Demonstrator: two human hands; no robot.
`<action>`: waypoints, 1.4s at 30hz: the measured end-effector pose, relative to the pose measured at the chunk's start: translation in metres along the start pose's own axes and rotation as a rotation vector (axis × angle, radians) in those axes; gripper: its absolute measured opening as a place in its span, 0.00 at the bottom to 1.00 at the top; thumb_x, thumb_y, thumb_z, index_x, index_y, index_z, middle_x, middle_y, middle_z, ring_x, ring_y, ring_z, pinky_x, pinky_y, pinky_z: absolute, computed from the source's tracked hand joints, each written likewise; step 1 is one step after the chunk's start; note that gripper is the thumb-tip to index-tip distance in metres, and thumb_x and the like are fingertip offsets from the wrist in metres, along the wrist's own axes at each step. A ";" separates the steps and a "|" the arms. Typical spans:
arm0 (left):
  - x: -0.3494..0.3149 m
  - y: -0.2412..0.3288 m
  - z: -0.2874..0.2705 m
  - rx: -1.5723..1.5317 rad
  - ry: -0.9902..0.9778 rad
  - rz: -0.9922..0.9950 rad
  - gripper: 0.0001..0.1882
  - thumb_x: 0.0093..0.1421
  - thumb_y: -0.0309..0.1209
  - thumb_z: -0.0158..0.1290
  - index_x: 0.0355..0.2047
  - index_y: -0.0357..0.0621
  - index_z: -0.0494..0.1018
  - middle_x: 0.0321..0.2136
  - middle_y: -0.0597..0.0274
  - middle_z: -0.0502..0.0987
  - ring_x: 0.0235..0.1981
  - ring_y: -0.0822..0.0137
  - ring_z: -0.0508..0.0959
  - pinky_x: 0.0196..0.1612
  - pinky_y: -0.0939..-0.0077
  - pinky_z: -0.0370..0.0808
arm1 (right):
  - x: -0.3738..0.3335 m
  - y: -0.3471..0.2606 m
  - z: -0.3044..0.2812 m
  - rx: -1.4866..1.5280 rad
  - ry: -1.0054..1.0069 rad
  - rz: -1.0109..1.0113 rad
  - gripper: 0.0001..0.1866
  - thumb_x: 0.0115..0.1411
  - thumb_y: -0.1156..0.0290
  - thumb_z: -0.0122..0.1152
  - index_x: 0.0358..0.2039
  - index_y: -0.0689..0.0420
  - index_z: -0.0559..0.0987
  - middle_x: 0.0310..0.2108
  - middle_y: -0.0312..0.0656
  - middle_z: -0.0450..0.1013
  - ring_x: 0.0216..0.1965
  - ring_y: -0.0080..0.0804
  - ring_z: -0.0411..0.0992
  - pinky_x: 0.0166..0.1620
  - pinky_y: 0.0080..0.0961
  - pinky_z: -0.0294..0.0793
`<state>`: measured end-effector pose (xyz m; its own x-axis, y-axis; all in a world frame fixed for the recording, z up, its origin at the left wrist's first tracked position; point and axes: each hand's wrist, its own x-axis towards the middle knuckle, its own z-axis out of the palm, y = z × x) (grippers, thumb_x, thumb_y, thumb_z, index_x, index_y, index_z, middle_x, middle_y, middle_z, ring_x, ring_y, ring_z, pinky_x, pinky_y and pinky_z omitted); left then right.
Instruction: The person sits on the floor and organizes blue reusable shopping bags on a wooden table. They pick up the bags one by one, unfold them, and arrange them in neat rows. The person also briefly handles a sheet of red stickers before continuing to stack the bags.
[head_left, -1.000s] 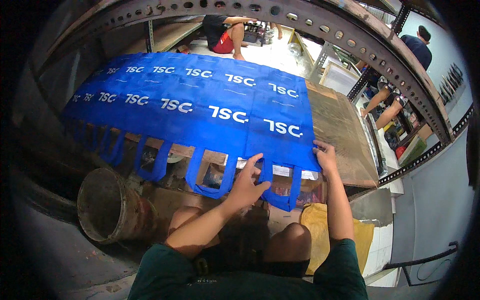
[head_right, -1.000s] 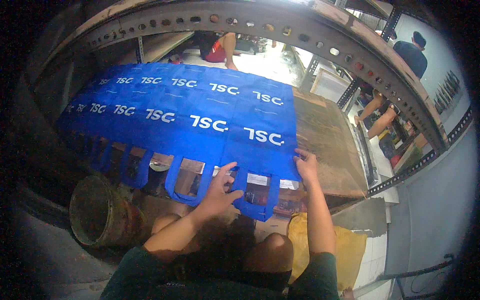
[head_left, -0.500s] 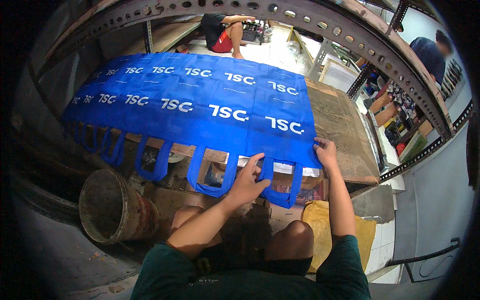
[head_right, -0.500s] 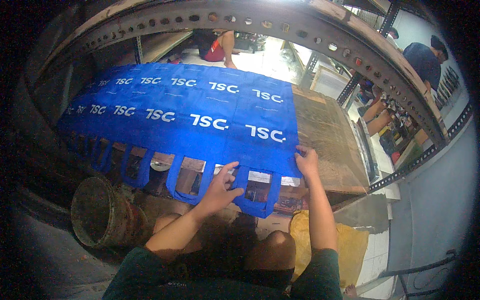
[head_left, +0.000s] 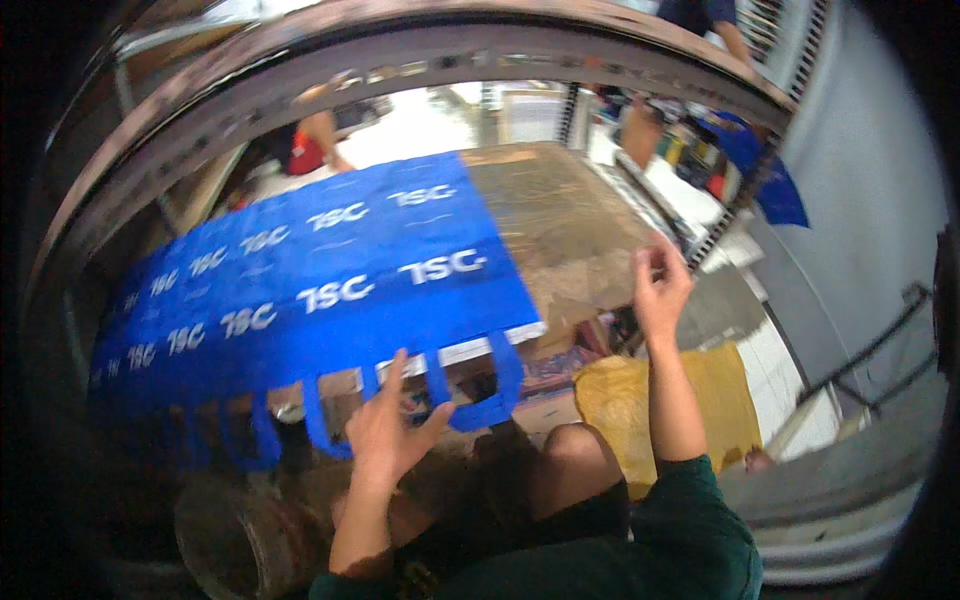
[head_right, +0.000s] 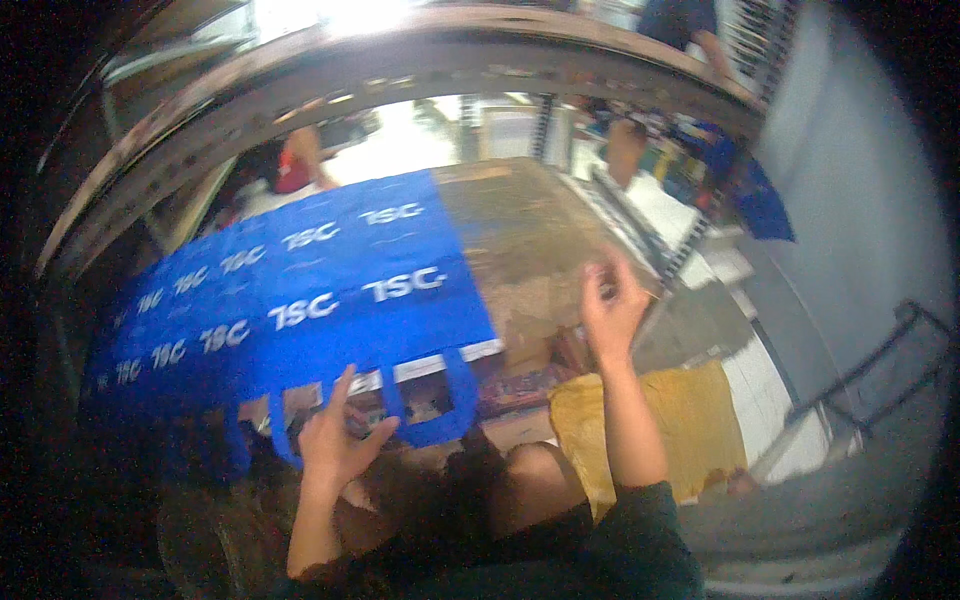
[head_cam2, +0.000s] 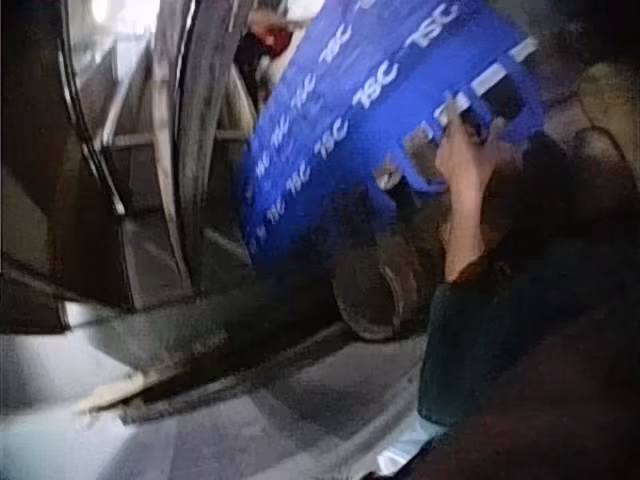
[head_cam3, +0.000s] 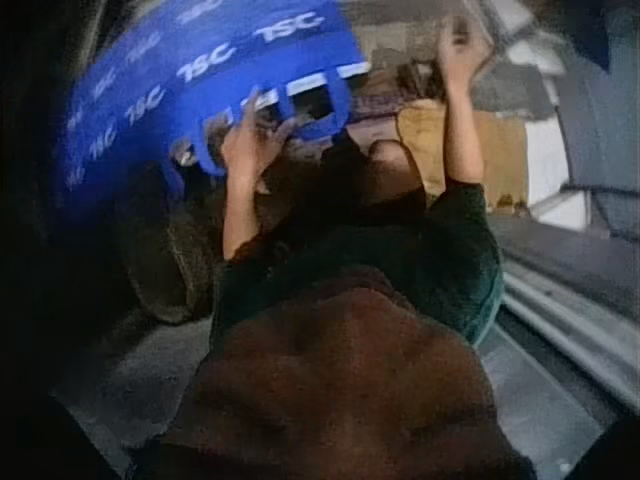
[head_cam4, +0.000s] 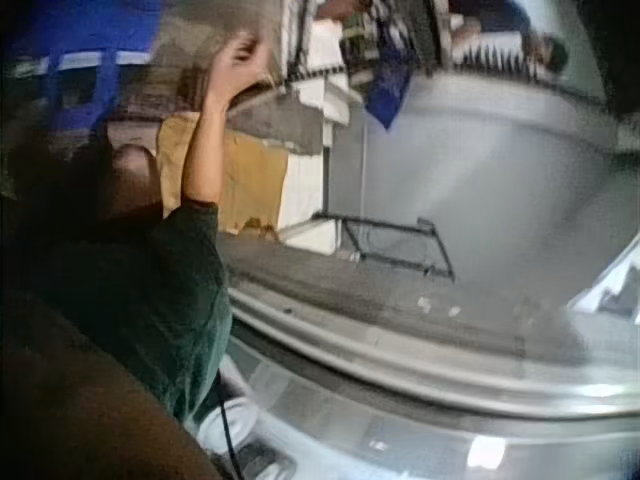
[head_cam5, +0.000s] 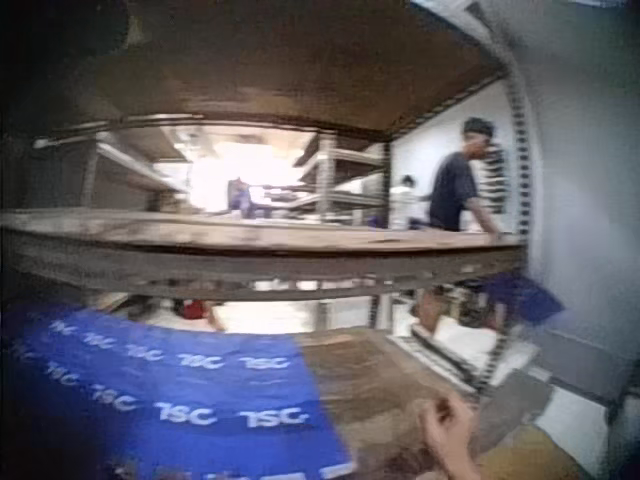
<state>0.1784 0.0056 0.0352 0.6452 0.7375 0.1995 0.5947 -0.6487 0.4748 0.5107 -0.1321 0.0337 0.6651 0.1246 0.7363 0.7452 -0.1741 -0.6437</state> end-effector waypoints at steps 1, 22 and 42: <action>0.005 0.010 0.003 -0.046 -0.005 -0.015 0.45 0.43 0.45 0.65 0.60 0.47 0.59 0.22 0.62 0.76 0.22 0.63 0.78 0.28 0.67 0.74 | 0.024 0.017 -0.024 -0.023 0.225 -0.062 0.14 0.54 0.73 0.59 0.42 0.60 0.77 0.24 0.37 0.72 0.25 0.22 0.68 0.32 0.20 0.68; 0.004 0.089 0.051 -0.426 0.042 0.243 0.42 0.43 0.33 0.68 0.58 0.47 0.62 0.23 0.63 0.74 0.21 0.71 0.75 0.26 0.77 0.73 | 0.264 0.272 -0.192 -0.855 0.368 0.343 0.22 0.46 0.61 0.52 0.42 0.55 0.78 0.42 0.54 0.74 0.44 0.57 0.72 0.47 0.45 0.70; -0.019 0.115 0.124 -1.379 -0.661 -0.004 0.28 0.59 0.49 0.51 0.53 0.44 0.66 0.34 0.61 0.72 0.38 0.70 0.73 0.40 0.75 0.72 | 0.091 -0.008 -0.298 -0.068 0.101 -0.245 0.21 0.68 0.62 0.42 0.54 0.61 0.70 0.42 0.43 0.74 0.42 0.29 0.72 0.47 0.23 0.71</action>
<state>0.2946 -0.1063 -0.0205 0.9584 0.2835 -0.0317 -0.0582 0.3032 0.9511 0.5509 -0.4101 0.1676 0.4550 0.0740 0.8874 0.8759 -0.2167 -0.4311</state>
